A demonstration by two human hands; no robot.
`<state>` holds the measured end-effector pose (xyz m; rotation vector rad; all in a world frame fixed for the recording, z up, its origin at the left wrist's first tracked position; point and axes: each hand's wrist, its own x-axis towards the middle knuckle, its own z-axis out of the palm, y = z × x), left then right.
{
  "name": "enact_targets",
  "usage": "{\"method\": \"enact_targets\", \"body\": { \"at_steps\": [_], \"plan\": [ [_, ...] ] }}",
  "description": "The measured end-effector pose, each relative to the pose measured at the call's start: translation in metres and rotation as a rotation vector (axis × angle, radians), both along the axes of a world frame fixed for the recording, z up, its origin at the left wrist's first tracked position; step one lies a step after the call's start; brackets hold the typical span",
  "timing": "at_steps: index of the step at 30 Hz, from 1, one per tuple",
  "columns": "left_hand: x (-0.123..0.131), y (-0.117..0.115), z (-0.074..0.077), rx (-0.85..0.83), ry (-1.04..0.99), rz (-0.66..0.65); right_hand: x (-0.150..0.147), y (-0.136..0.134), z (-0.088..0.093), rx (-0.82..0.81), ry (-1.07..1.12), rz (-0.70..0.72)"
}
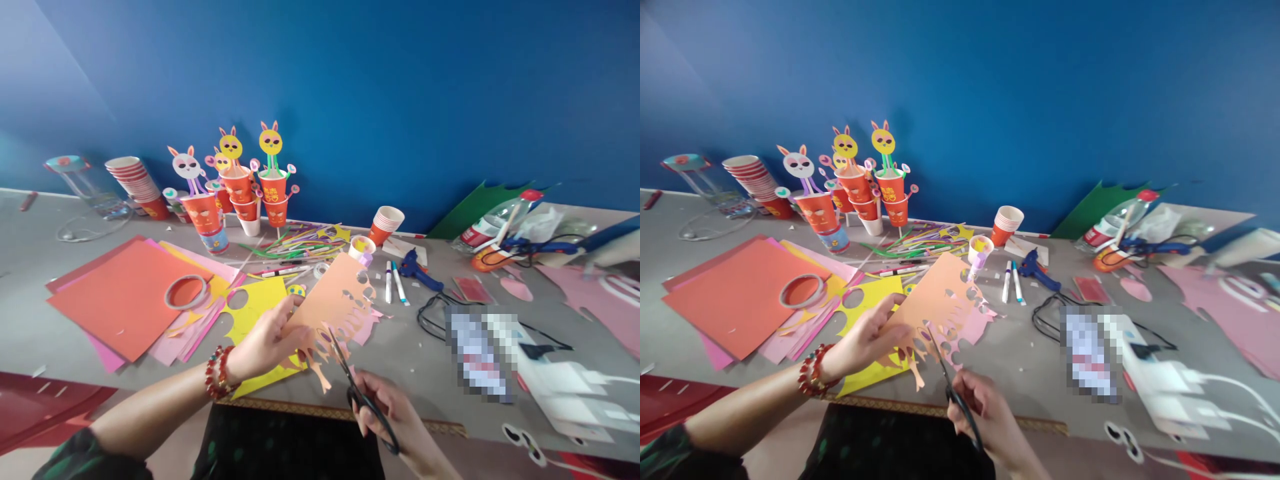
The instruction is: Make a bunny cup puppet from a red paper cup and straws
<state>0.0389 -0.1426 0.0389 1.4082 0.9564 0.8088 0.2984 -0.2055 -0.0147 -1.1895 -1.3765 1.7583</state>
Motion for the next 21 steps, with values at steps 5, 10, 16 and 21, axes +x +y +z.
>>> {"method": "enact_targets", "body": {
  "at_steps": [5, 10, 16, 21],
  "plan": [
    [0.0035, -0.0024, -0.0022, 0.057, -0.031, 0.011, -0.0033, 0.0045, -0.0103, 0.052, 0.074, 0.043],
    [0.0068, -0.0052, -0.0011, 0.042, -0.052, -0.015, -0.006, 0.0063, -0.0116, 0.088, 0.096, 0.053],
    [0.008, -0.0054, -0.0013, 0.056, -0.041, -0.001, -0.0053, 0.0078, -0.0091, 0.063, 0.096, 0.068],
    [0.0091, -0.0053, -0.0023, 0.057, -0.061, 0.001, -0.0051, 0.0083, -0.0097, 0.037, 0.096, 0.063]
  ]
}}
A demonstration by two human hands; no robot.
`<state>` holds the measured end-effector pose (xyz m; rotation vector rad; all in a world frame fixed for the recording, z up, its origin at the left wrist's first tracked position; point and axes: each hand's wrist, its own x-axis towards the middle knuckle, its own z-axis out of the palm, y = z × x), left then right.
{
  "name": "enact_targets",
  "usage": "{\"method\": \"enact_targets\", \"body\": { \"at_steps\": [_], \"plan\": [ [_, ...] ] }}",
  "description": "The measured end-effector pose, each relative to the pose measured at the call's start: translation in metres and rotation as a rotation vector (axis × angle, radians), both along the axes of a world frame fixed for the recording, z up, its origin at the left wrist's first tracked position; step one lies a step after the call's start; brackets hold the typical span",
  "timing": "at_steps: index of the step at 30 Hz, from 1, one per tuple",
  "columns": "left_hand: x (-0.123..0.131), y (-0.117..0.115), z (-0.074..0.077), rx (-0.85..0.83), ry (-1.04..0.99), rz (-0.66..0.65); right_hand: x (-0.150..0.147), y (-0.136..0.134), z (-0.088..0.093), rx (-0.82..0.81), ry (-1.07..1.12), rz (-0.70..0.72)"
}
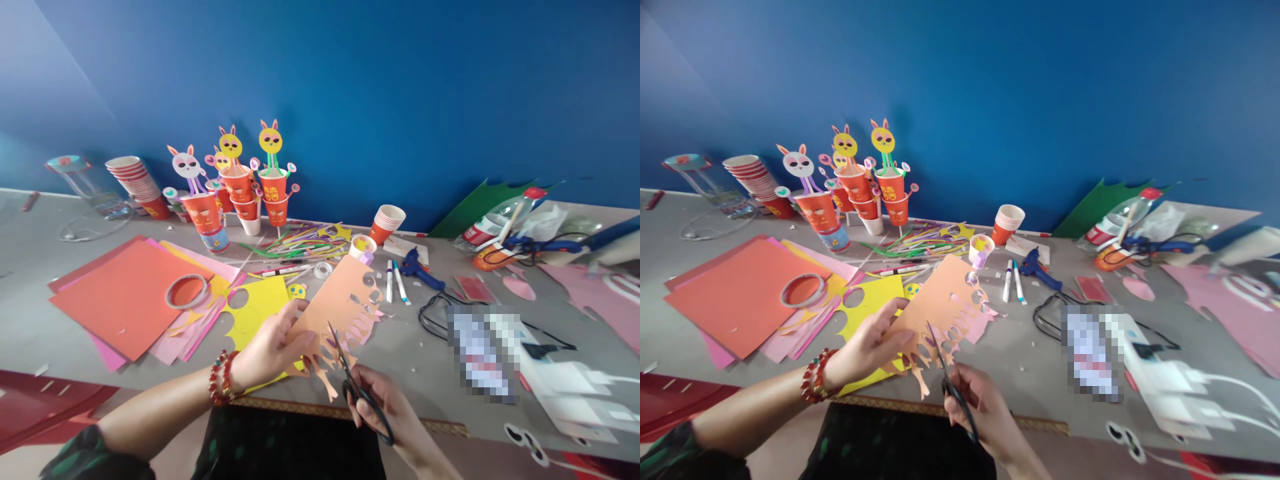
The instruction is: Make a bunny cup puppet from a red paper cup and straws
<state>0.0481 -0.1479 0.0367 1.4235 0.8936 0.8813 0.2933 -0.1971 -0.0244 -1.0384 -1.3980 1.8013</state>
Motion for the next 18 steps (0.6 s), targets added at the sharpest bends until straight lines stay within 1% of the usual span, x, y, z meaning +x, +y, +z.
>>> {"method": "enact_targets", "body": {
  "at_steps": [5, 13, 18],
  "plan": [
    [0.001, -0.0005, 0.0016, -0.003, 0.012, 0.011, 0.0, -0.0003, -0.0021, 0.016, 0.026, 0.002],
    [0.0001, 0.0, -0.0011, 0.016, 0.052, 0.024, -0.0011, 0.0014, -0.0014, 0.024, 0.039, 0.001],
    [0.0011, -0.0008, 0.0009, -0.009, 0.056, 0.018, -0.0007, 0.0022, -0.0009, 0.022, 0.025, 0.002]
  ]
}}
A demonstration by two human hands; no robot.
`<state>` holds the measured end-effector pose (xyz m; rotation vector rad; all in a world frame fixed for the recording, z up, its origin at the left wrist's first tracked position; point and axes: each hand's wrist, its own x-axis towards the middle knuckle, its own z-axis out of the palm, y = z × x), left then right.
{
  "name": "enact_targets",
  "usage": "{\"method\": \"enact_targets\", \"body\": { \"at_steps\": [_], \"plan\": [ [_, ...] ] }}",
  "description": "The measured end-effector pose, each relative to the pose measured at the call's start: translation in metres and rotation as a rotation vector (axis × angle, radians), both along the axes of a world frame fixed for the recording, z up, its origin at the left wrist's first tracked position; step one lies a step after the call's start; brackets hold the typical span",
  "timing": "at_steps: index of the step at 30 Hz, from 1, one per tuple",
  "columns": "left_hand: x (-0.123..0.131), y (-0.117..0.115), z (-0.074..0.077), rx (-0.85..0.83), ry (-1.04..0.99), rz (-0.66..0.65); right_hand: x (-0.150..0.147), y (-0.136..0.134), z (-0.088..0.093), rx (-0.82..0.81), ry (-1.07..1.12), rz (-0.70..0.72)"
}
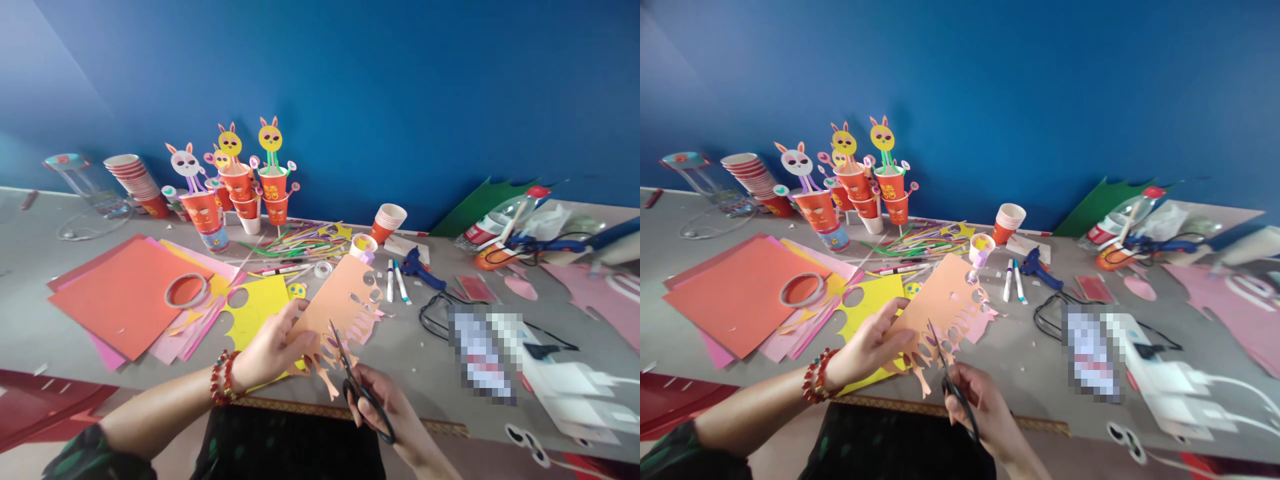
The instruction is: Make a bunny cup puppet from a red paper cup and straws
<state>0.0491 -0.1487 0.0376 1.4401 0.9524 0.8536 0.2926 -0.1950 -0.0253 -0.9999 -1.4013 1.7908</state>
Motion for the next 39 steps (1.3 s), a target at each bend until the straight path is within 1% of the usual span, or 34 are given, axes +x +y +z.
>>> {"method": "enact_targets", "body": {
  "at_steps": [8, 14, 19, 27, 39],
  "plan": [
    [0.0007, 0.0001, 0.0008, 0.003, -0.015, 0.002, -0.0009, 0.0, -0.0014, 0.003, -0.02, -0.01],
    [0.0008, 0.0, 0.0011, -0.027, -0.039, -0.007, -0.0018, -0.0004, -0.0024, 0.007, -0.045, -0.026],
    [-0.0001, 0.0001, -0.0015, -0.013, -0.031, -0.004, -0.002, -0.001, -0.0035, 0.018, -0.043, -0.031],
    [-0.001, 0.0002, -0.0075, -0.042, -0.064, -0.007, -0.0017, -0.0003, -0.0046, 0.035, -0.025, -0.034],
    [-0.0036, 0.0003, -0.0046, -0.055, -0.054, -0.019, -0.0009, -0.0003, -0.006, 0.048, -0.047, -0.042]
  ]
}}
